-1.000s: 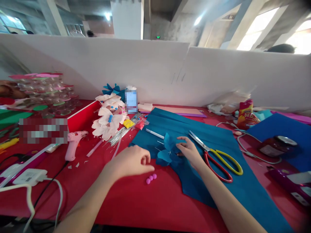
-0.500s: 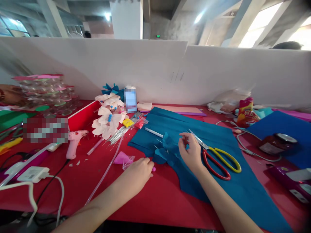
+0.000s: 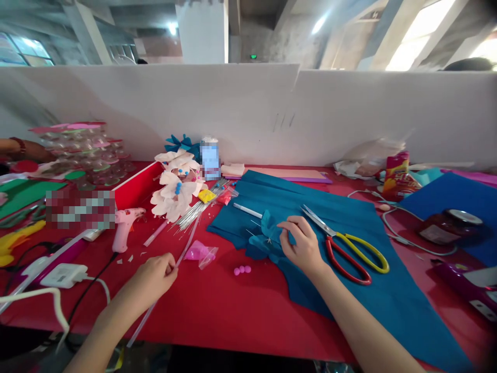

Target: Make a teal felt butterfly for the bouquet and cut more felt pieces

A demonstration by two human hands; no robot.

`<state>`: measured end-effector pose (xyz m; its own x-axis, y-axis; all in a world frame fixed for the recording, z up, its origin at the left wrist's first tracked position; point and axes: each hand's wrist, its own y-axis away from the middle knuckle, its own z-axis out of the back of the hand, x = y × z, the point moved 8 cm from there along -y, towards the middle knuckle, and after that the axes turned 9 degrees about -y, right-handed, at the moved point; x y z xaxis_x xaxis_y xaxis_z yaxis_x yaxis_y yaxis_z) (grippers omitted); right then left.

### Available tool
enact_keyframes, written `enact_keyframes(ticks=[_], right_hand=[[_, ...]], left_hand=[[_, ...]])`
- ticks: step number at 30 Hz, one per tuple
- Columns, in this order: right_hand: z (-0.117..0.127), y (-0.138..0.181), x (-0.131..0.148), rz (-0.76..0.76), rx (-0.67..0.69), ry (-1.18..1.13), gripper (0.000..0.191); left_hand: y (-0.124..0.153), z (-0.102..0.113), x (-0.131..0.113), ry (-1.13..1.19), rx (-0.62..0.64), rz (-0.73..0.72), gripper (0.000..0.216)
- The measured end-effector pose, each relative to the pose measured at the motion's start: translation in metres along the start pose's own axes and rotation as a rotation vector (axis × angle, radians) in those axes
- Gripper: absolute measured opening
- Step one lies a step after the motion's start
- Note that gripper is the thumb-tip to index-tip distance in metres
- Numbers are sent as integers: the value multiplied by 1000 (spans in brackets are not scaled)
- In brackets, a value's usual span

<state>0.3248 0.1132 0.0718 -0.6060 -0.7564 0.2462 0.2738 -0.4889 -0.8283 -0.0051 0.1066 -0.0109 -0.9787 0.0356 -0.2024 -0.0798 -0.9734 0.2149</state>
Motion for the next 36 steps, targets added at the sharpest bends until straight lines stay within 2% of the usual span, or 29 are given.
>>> enact_keyframes(ticks=[3,7,11,15,19,22,26,30,33,36], right_hand=[[-2,2,0,30,19,11,19],[-3,4,0,52,24,15,19],[-7,5,1,69,66,14,18],[-8,5,1,77,78,14,18],[-7,5,7,120,76,34,16],[-9,5,26,235,113,59,14],[-27,11,63,389,293,-34,17],[-60,19,81,340,607,-126,29],[-75,25,77,255,759,-100,39],[-79,27,70,204,800,-64,36]], left_hand=[[-2,9,0,29,-66,-7,11],[-7,29,0,-56,-177,19,11],[-25,28,2,-232,-207,40,14],[-36,23,9,-286,-243,82,18],[-25,29,20,-277,-297,88,20],[-6,40,36,-239,-360,139,20],[17,49,64,-310,-319,344,26],[22,64,87,-398,-396,545,43],[6,67,102,-325,-382,547,60],[-11,69,110,-254,-338,473,49]])
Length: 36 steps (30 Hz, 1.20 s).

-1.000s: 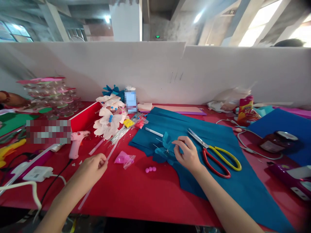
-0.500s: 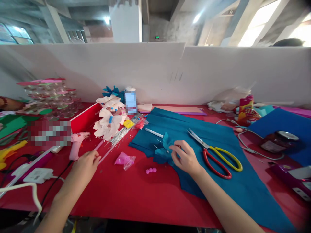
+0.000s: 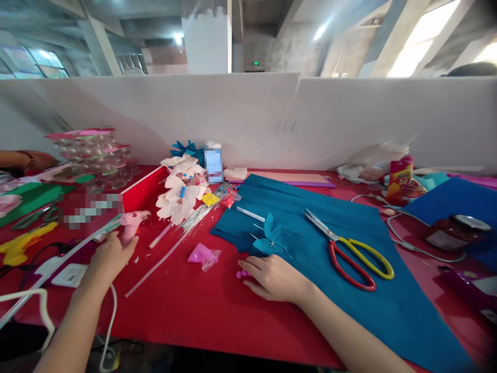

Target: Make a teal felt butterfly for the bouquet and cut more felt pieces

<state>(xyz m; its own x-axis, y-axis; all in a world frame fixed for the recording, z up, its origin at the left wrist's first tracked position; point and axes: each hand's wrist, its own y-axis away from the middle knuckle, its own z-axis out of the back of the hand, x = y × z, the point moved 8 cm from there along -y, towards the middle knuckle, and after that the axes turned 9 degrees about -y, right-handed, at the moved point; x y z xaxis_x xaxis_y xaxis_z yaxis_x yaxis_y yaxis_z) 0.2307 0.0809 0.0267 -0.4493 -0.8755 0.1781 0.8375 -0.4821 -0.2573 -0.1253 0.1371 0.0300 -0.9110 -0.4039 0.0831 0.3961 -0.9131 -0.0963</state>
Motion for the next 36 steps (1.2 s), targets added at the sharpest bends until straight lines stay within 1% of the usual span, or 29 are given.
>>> enact_keyframes(ticks=[3,5,8,12,16,20,23,25,27,30,32,33,35,36], right_hand=[[-3,0,0,2,20,31,28],[-4,-1,1,13,20,67,28],[-5,-2,2,17,13,95,29],[-4,0,-1,-14,12,55,29],[0,3,-4,-75,20,-3,32],[-2,0,-1,-117,26,-15,32],[-7,-4,5,-116,34,31,28],[-5,-5,9,-118,11,34,28],[6,-1,8,-132,-63,-58,27],[34,14,-8,-206,-248,-346,25],[54,29,-32,-302,-405,-546,22],[61,38,-48,-365,-498,-642,21],[70,59,-84,-499,-716,-869,24],[70,71,-102,-560,-838,-998,26]], left_hand=[[-8,3,-4,18,10,-62,34],[-8,10,-6,22,-4,-63,31],[-5,25,-7,32,-41,-37,38],[-1,48,-8,73,-100,-15,49],[4,78,-11,141,-162,16,48],[15,109,-28,215,-208,-20,46],[26,129,-48,263,-224,-58,42],[34,140,-64,318,-235,-120,37],[43,149,-80,402,-240,-205,34],[59,154,-103,519,-180,-306,35],[69,156,-121,570,-157,-375,37],[73,157,-130,582,-169,-405,38],[80,157,-152,553,-199,-469,42],[82,154,-165,506,-207,-499,43]])
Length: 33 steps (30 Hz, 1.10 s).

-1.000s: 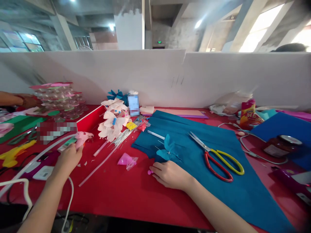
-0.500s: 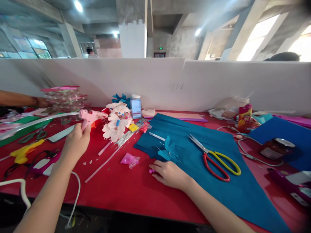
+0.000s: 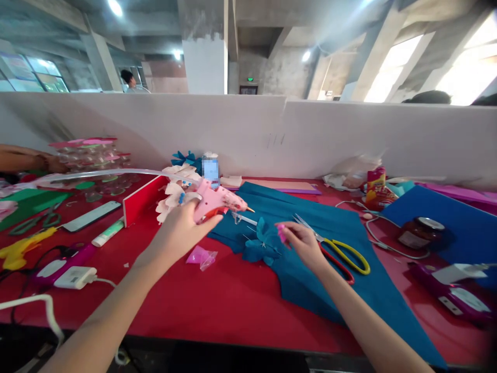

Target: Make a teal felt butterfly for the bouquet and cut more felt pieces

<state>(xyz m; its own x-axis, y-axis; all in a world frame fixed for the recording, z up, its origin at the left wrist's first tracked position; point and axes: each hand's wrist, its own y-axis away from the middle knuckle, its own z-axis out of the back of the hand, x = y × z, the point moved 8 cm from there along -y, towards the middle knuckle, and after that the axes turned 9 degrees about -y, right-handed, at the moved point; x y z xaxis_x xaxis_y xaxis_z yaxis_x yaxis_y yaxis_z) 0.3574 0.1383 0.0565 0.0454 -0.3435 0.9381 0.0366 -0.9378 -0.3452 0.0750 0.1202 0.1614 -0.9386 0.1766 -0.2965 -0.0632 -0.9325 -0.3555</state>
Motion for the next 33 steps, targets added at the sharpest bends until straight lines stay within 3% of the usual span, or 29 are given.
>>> enact_keyframes(ticks=[2,4,11,18,33], right_hand=[[28,-8,-20,-87,-179,-245,31],[45,-13,-37,-125,-272,-375,36],[60,-15,-66,-185,-341,-507,38],[69,-19,-71,-187,-371,-596,37],[71,-20,-74,-207,-386,-686,29]], left_hand=[[-6,-20,-17,-132,26,-57,42],[-11,-38,-32,-244,34,-135,42],[-18,-79,-67,-375,91,-328,30],[-15,-93,-84,-432,132,-395,31],[-14,-103,-90,-541,145,-409,27]])
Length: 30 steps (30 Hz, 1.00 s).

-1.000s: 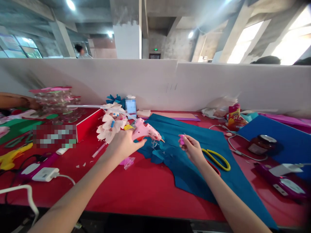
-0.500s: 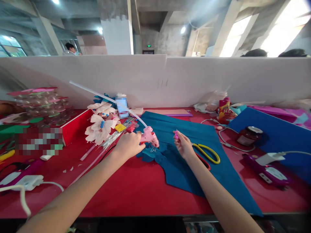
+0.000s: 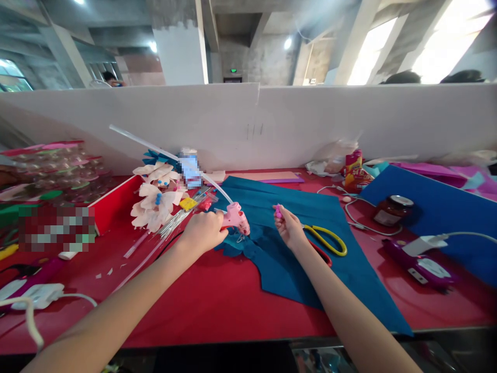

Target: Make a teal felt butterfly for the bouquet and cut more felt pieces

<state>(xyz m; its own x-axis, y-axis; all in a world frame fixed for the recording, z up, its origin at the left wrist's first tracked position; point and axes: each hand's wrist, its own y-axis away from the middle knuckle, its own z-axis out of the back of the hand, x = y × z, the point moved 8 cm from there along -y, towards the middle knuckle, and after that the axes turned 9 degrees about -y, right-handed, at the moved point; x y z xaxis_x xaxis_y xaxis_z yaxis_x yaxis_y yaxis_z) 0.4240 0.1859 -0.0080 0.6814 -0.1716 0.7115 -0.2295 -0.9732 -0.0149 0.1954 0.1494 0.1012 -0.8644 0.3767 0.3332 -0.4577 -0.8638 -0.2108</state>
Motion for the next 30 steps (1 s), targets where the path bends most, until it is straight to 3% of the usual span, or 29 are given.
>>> enact_keyframes(ticks=[30], right_hand=[[3,-3,-2,-18,-23,-40,27]], left_hand=[[1,-2,6,-26,-5,18,22]])
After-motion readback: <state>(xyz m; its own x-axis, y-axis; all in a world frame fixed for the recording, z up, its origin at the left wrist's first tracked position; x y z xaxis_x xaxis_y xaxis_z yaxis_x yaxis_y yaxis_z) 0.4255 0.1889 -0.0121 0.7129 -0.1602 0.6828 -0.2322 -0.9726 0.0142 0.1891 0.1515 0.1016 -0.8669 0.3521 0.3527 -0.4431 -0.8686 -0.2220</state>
